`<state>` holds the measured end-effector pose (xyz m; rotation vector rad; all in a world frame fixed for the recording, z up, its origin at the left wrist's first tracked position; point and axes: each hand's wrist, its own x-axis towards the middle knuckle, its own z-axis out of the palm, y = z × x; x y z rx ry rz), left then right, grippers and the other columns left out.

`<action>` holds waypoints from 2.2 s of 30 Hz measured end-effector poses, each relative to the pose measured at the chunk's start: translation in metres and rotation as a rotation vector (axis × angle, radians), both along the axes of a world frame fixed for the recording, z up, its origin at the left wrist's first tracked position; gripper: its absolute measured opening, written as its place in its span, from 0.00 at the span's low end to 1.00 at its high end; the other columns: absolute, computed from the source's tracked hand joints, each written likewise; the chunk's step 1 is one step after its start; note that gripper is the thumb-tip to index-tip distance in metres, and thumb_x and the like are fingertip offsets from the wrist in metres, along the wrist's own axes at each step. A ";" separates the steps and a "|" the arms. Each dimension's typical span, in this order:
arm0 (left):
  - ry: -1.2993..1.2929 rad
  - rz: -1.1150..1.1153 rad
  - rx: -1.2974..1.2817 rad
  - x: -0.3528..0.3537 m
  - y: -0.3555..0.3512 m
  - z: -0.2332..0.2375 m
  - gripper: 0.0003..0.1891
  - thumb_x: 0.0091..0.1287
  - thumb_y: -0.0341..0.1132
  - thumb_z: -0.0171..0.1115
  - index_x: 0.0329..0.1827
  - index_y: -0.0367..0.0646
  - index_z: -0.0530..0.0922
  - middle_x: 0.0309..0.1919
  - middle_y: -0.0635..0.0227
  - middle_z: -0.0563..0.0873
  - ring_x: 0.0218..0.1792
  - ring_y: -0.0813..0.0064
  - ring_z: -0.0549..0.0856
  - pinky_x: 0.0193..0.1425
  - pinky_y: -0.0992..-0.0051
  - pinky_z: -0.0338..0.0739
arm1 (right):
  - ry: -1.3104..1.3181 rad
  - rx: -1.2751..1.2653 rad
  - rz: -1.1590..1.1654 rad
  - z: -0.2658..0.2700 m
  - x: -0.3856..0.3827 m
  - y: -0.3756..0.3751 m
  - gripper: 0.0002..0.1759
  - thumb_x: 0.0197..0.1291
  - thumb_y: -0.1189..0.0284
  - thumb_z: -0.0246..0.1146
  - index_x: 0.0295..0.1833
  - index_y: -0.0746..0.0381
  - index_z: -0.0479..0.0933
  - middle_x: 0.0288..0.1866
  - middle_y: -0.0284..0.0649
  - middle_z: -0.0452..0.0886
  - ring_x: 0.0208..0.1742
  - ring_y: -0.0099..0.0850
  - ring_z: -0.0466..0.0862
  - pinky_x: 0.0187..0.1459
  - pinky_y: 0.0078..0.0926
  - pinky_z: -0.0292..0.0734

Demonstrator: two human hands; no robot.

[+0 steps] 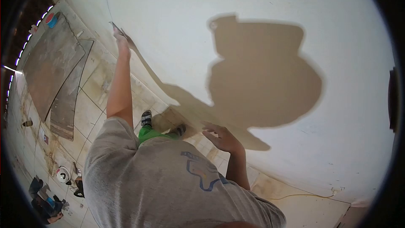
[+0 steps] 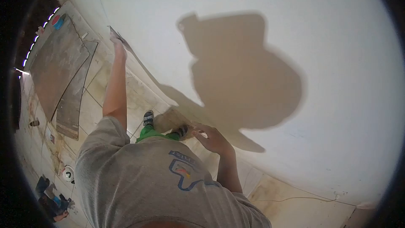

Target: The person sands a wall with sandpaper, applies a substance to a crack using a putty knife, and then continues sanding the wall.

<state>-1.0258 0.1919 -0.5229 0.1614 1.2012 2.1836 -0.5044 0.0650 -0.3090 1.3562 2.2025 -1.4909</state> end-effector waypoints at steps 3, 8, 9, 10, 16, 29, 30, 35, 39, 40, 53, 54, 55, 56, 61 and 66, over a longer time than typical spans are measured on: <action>0.604 0.134 -0.245 0.085 -0.004 -0.014 0.38 0.80 0.41 0.44 0.84 0.29 0.41 0.86 0.46 0.41 0.86 0.54 0.42 0.87 0.64 0.37 | 0.026 0.022 0.018 -0.010 0.000 0.001 0.30 0.73 0.56 0.61 0.72 0.62 0.74 0.64 0.50 0.84 0.58 0.40 0.87 0.64 0.41 0.76; 0.784 -0.285 -0.392 0.273 -0.093 0.052 0.50 0.69 0.36 0.57 0.85 0.33 0.33 0.85 0.44 0.34 0.85 0.49 0.35 0.85 0.47 0.31 | 0.031 -0.007 0.049 -0.010 -0.011 0.005 0.30 0.73 0.56 0.61 0.73 0.62 0.73 0.63 0.51 0.84 0.60 0.40 0.86 0.63 0.41 0.77; 0.778 -0.352 -0.513 0.284 -0.097 0.057 0.50 0.69 0.38 0.57 0.85 0.35 0.33 0.85 0.46 0.34 0.86 0.49 0.34 0.84 0.45 0.31 | 0.040 0.001 0.048 -0.010 -0.011 0.009 0.30 0.73 0.56 0.61 0.73 0.62 0.73 0.62 0.51 0.84 0.60 0.40 0.86 0.63 0.41 0.77; 0.783 -0.314 -0.571 0.282 -0.089 0.044 0.50 0.70 0.40 0.56 0.85 0.37 0.33 0.86 0.48 0.35 0.86 0.49 0.34 0.83 0.43 0.31 | 0.007 0.041 0.053 -0.010 -0.010 0.014 0.30 0.73 0.56 0.61 0.73 0.62 0.73 0.62 0.51 0.84 0.60 0.40 0.86 0.63 0.41 0.77; 0.752 0.255 -0.366 0.075 0.003 -0.012 0.33 0.83 0.41 0.37 0.85 0.36 0.44 0.86 0.50 0.46 0.85 0.50 0.42 0.87 0.60 0.42 | -0.065 0.082 0.028 -0.008 -0.004 0.019 0.31 0.73 0.56 0.61 0.75 0.60 0.72 0.60 0.53 0.85 0.62 0.45 0.85 0.64 0.42 0.77; 0.888 -0.172 -0.470 0.277 -0.089 0.036 0.48 0.71 0.46 0.50 0.86 0.36 0.35 0.86 0.47 0.33 0.86 0.50 0.33 0.83 0.41 0.29 | -0.032 -0.056 0.135 -0.020 -0.025 0.018 0.26 0.74 0.59 0.60 0.72 0.60 0.75 0.61 0.50 0.85 0.58 0.42 0.87 0.63 0.40 0.78; 0.889 -0.183 -0.615 0.253 -0.083 0.042 0.48 0.71 0.47 0.50 0.86 0.37 0.35 0.86 0.48 0.33 0.86 0.51 0.32 0.82 0.40 0.29 | -0.050 -0.058 0.132 -0.015 -0.026 0.014 0.26 0.74 0.60 0.60 0.72 0.60 0.75 0.61 0.50 0.85 0.58 0.42 0.87 0.63 0.40 0.78; 0.510 0.013 -0.242 0.048 -0.010 -0.039 0.32 0.83 0.44 0.34 0.85 0.36 0.47 0.86 0.57 0.48 0.84 0.56 0.50 0.86 0.66 0.44 | -0.137 0.023 0.213 -0.012 -0.027 0.028 0.28 0.74 0.59 0.60 0.72 0.63 0.73 0.63 0.52 0.84 0.62 0.45 0.85 0.65 0.41 0.76; 0.209 -0.040 -0.166 0.003 -0.010 -0.028 0.34 0.82 0.47 0.38 0.85 0.36 0.50 0.85 0.58 0.50 0.84 0.58 0.52 0.85 0.65 0.43 | 0.163 0.371 0.449 0.020 -0.085 0.046 0.27 0.74 0.61 0.60 0.71 0.65 0.74 0.65 0.55 0.82 0.62 0.47 0.85 0.66 0.40 0.75; 0.335 0.014 -0.210 0.022 -0.012 -0.022 0.34 0.82 0.47 0.39 0.85 0.36 0.50 0.85 0.57 0.50 0.84 0.57 0.52 0.84 0.64 0.42 | 0.194 0.270 0.431 0.034 -0.105 0.047 0.26 0.74 0.62 0.59 0.70 0.66 0.75 0.65 0.55 0.81 0.64 0.47 0.83 0.67 0.40 0.74; 0.993 -0.531 -0.325 0.271 -0.146 -0.019 0.42 0.74 0.46 0.54 0.85 0.38 0.48 0.84 0.42 0.46 0.85 0.48 0.46 0.80 0.41 0.38 | 0.165 0.164 0.464 0.061 -0.185 0.055 0.23 0.74 0.66 0.60 0.70 0.60 0.75 0.59 0.50 0.84 0.60 0.45 0.83 0.63 0.41 0.75; 1.011 -0.528 -0.330 0.264 -0.147 -0.020 0.43 0.73 0.46 0.56 0.85 0.38 0.48 0.84 0.41 0.46 0.85 0.47 0.46 0.80 0.39 0.38 | 0.101 0.227 0.490 0.064 -0.187 0.053 0.24 0.75 0.64 0.58 0.72 0.60 0.74 0.59 0.52 0.83 0.60 0.46 0.83 0.64 0.42 0.74; 1.025 -0.513 -0.337 0.254 -0.143 -0.020 0.43 0.72 0.46 0.57 0.85 0.38 0.48 0.84 0.40 0.46 0.85 0.46 0.45 0.79 0.37 0.38 | 0.037 0.288 0.516 0.065 -0.190 0.054 0.25 0.77 0.62 0.56 0.73 0.60 0.72 0.58 0.53 0.83 0.60 0.47 0.83 0.65 0.42 0.74; 1.028 -0.470 -0.358 0.245 -0.138 -0.015 0.44 0.72 0.46 0.58 0.85 0.38 0.48 0.84 0.39 0.45 0.85 0.45 0.45 0.79 0.35 0.38 | 0.087 0.240 0.483 0.062 -0.186 0.052 0.25 0.77 0.61 0.56 0.73 0.60 0.72 0.58 0.53 0.83 0.60 0.47 0.83 0.64 0.42 0.74; 0.831 0.001 -0.342 0.122 -0.053 0.003 0.42 0.74 0.41 0.49 0.86 0.37 0.40 0.86 0.45 0.39 0.86 0.48 0.38 0.83 0.42 0.35 | 0.242 0.162 0.352 0.048 -0.209 0.052 0.21 0.73 0.67 0.64 0.68 0.61 0.77 0.57 0.47 0.86 0.58 0.40 0.85 0.61 0.36 0.76; 0.212 -0.125 -0.140 0.011 -0.026 -0.001 0.37 0.80 0.41 0.41 0.86 0.39 0.39 0.87 0.59 0.42 0.86 0.62 0.41 0.87 0.66 0.36 | 0.259 0.032 0.354 0.053 -0.218 0.054 0.23 0.75 0.66 0.61 0.70 0.63 0.75 0.58 0.49 0.85 0.57 0.41 0.86 0.60 0.37 0.78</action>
